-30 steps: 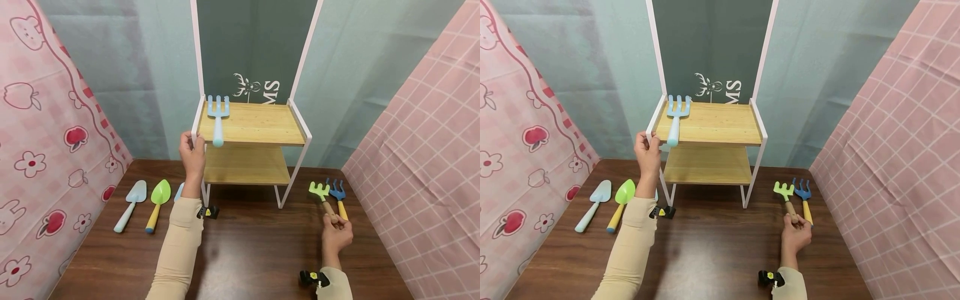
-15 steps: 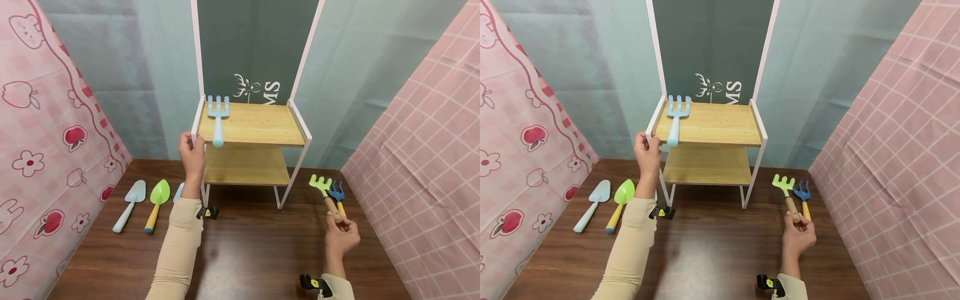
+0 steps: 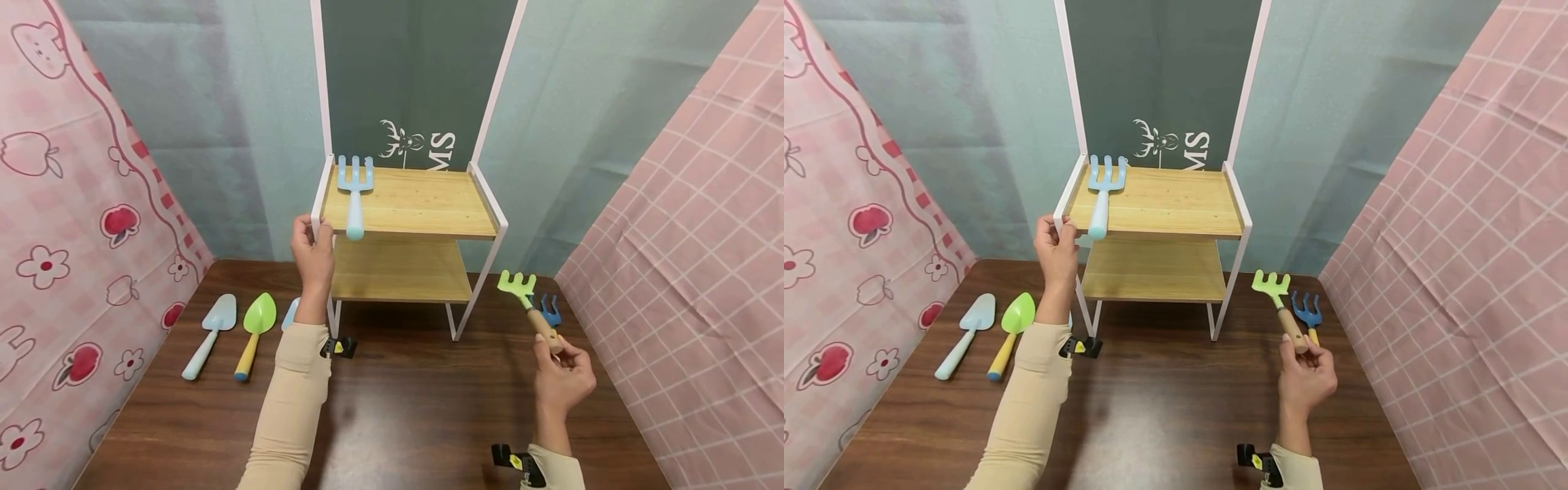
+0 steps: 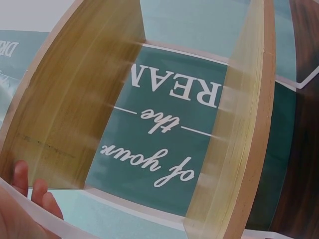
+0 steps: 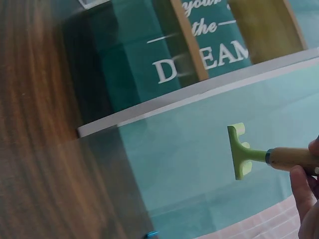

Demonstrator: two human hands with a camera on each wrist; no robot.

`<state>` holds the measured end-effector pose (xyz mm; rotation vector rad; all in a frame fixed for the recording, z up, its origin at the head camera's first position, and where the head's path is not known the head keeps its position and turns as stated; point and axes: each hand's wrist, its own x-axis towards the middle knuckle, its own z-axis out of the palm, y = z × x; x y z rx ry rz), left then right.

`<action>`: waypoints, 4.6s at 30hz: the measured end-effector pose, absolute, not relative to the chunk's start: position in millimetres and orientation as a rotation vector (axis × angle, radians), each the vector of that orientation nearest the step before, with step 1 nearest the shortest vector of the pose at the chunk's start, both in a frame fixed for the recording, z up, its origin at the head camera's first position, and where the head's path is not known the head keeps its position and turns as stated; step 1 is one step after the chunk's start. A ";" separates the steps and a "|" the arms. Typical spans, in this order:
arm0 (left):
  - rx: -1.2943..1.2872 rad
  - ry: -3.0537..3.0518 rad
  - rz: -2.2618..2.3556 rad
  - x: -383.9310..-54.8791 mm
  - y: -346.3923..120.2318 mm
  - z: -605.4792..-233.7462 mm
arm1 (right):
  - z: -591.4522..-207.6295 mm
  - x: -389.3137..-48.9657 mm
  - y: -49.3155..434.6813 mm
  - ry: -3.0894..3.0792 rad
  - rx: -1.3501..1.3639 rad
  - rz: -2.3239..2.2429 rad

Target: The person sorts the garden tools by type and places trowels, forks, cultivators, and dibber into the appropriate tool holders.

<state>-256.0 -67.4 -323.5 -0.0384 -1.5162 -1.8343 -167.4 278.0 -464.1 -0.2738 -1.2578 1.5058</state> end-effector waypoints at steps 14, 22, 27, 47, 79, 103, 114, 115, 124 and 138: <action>-0.051 -1.506 -1.851 -256.4 -68.4 -325.6 | -425.5 -163.8 264.7 -1.304 -0.153 1.357; -0.051 -1.509 -1.842 -257.4 -68.3 -326.0 | -406.6 -161.4 258.3 -1.297 -0.073 1.283; -0.051 -1.506 -1.844 -257.4 -68.5 -326.0 | -392.8 -160.3 253.6 -1.274 -0.028 1.297; -0.038 -1.500 -1.861 -277.5 -72.5 -345.3 | -360.4 -164.8 244.1 -1.126 -0.028 1.337; -0.034 -1.499 -1.847 -271.5 -70.9 -335.0 | -306.7 -192.0 205.1 -1.034 0.125 1.401; -0.034 -1.490 -1.867 -255.4 -68.1 -319.7 | -305.3 -227.2 161.8 -1.261 0.244 1.337; -0.036 -1.490 -1.873 -254.1 -68.7 -318.8 | -299.9 -245.2 151.0 -1.402 0.283 1.211; -0.035 -1.490 -1.874 -254.1 -68.5 -318.8 | -299.6 -247.2 150.8 -1.413 0.283 1.198; -0.024 -1.488 -1.876 -254.2 -67.7 -318.5 | -297.5 -262.2 143.9 -1.478 0.284 1.165; -0.025 -1.489 -1.863 -254.1 -67.7 -319.0 | -287.9 -278.0 126.8 -1.612 0.269 1.188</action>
